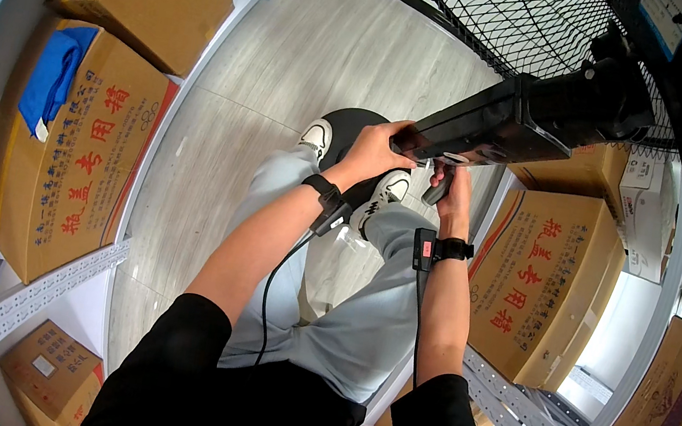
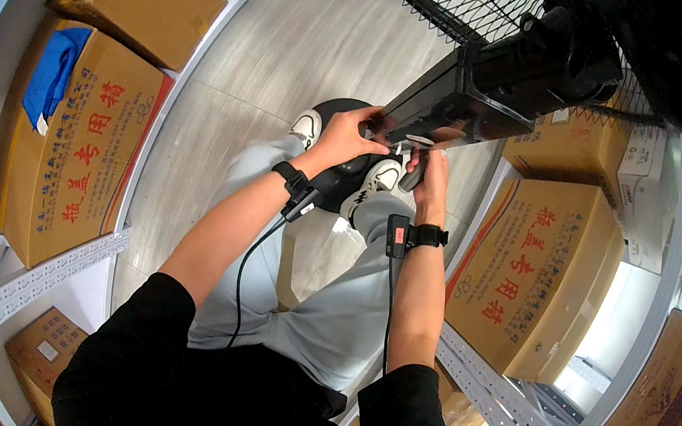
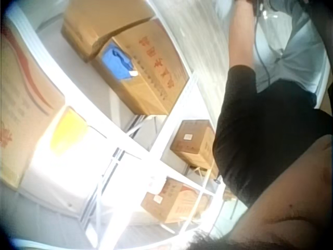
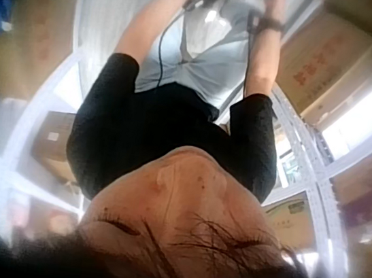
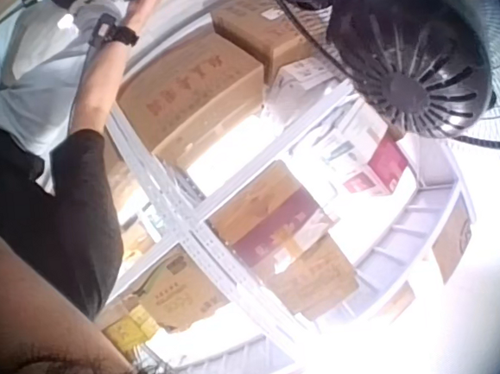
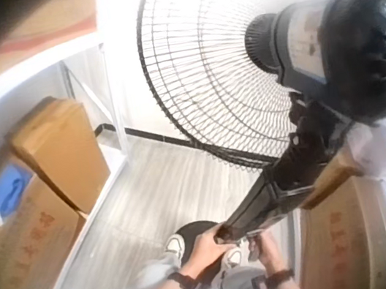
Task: The person sits on the floor and uses a screwdriver to tighten screws on the base and control panel of a standing fan. They manipulate the fan's internal wiring and reassemble the plastic housing.
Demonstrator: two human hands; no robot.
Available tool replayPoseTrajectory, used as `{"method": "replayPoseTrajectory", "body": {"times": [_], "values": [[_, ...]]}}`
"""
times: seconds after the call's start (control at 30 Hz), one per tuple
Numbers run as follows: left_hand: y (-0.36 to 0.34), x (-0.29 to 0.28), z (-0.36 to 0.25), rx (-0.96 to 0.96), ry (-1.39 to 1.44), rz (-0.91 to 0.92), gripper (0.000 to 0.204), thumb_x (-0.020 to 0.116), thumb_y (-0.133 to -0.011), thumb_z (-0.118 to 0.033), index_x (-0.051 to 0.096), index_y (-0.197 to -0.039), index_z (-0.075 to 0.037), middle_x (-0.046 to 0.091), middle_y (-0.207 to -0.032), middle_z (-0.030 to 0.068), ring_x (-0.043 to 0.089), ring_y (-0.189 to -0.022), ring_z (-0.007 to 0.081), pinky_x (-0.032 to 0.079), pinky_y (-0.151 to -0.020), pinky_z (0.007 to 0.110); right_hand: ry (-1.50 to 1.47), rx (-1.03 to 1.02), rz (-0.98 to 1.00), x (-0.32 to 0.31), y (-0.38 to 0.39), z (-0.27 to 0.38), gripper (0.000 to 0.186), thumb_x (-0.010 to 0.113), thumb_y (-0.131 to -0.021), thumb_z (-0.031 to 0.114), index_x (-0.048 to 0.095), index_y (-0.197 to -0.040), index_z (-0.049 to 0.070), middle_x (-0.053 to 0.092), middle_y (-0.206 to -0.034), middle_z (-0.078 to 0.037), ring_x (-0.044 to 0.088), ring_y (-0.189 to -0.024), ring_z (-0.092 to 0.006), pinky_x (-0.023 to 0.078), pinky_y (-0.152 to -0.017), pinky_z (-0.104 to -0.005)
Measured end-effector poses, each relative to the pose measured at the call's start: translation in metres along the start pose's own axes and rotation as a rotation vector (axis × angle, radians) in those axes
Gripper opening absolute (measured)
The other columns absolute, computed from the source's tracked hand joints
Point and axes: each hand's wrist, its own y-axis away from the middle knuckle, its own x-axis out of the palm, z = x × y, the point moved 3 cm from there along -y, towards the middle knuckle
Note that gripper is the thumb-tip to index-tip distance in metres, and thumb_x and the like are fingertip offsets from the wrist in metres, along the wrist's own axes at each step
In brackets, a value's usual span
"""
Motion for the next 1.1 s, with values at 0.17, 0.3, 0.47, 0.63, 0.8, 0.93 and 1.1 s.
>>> {"method": "replayPoseTrajectory", "body": {"times": [0.17,0.3,0.47,0.63,0.8,0.93,1.1], "values": [[0.001,-0.002,-0.003,-0.009,0.037,0.019,0.060,0.084,-0.058,-0.013,0.062,-0.112,0.000,0.068,-0.101,0.0158,0.067,-0.092,0.0269,0.051,-0.084,0.032,-0.028,0.031,0.007,-0.002,0.001,-0.001,0.028,0.046,-0.097,0.029,0.056,-0.092,0.003,0.053,-0.070,-0.004,0.047,-0.057,-0.0101,0.041,-0.050,-0.0246],[0.004,-0.004,-0.005,0.003,-0.040,0.020,0.059,0.085,-0.059,-0.013,0.062,-0.112,-0.001,0.069,-0.100,0.0112,0.066,-0.093,0.0227,0.050,-0.085,0.032,-0.031,0.015,-0.017,-0.005,0.001,-0.003,0.033,0.046,-0.098,0.036,0.053,-0.088,0.005,0.052,-0.068,-0.003,0.047,-0.055,-0.0108,0.042,-0.048,-0.0253],[0.002,-0.004,0.003,0.059,0.040,-0.011,0.063,0.084,-0.058,-0.013,0.057,-0.114,0.000,0.068,-0.101,0.0141,0.066,-0.094,0.0270,0.049,-0.084,0.035,0.004,-0.008,0.023,-0.001,0.002,-0.002,0.030,0.048,-0.098,0.035,0.052,-0.091,0.006,0.052,-0.070,-0.003,0.048,-0.057,-0.0103,0.042,-0.048,-0.0254],[-0.001,0.000,0.005,-0.018,0.206,0.074,0.066,0.085,-0.058,-0.013,0.056,-0.115,-0.001,0.067,-0.101,0.0151,0.066,-0.094,0.0278,0.049,-0.084,0.034,-0.010,0.042,0.049,-0.002,0.004,0.000,0.039,0.043,-0.099,0.043,0.052,-0.094,0.005,0.052,-0.074,-0.003,0.047,-0.059,-0.0102,0.042,-0.049,-0.0253],[-0.004,-0.005,-0.001,0.027,0.118,0.081,0.065,0.084,-0.057,-0.016,0.058,-0.115,-0.001,0.068,-0.100,0.0158,0.066,-0.094,0.0294,0.050,-0.084,0.035,-0.049,0.099,0.150,-0.010,0.007,-0.001,0.046,0.040,-0.099,0.049,0.051,-0.103,0.004,0.052,-0.077,-0.004,0.047,-0.060,-0.0123,0.042,-0.052,-0.0261],[-0.002,-0.006,0.000,0.042,0.098,0.067,0.065,0.084,-0.056,-0.018,0.059,-0.114,-0.001,0.068,-0.099,0.0161,0.066,-0.093,0.0308,0.050,-0.084,0.037,0.029,-0.018,0.283,-0.010,0.015,0.002,0.041,0.053,-0.095,0.043,0.050,-0.107,0.004,0.051,-0.080,-0.004,0.050,-0.064,-0.0132,0.043,-0.055,-0.0263],[-0.003,-0.006,-0.006,0.058,0.025,0.132,0.076,0.085,-0.061,-0.020,0.051,-0.126,0.001,0.064,-0.110,0.0179,0.062,-0.102,0.0274,0.047,-0.090,0.035,0.100,-0.123,0.270,-0.009,0.012,0.005,0.037,0.065,-0.089,0.033,0.051,-0.107,0.004,0.053,-0.084,-0.005,0.052,-0.068,-0.0133,0.044,-0.057,-0.0266]]}}
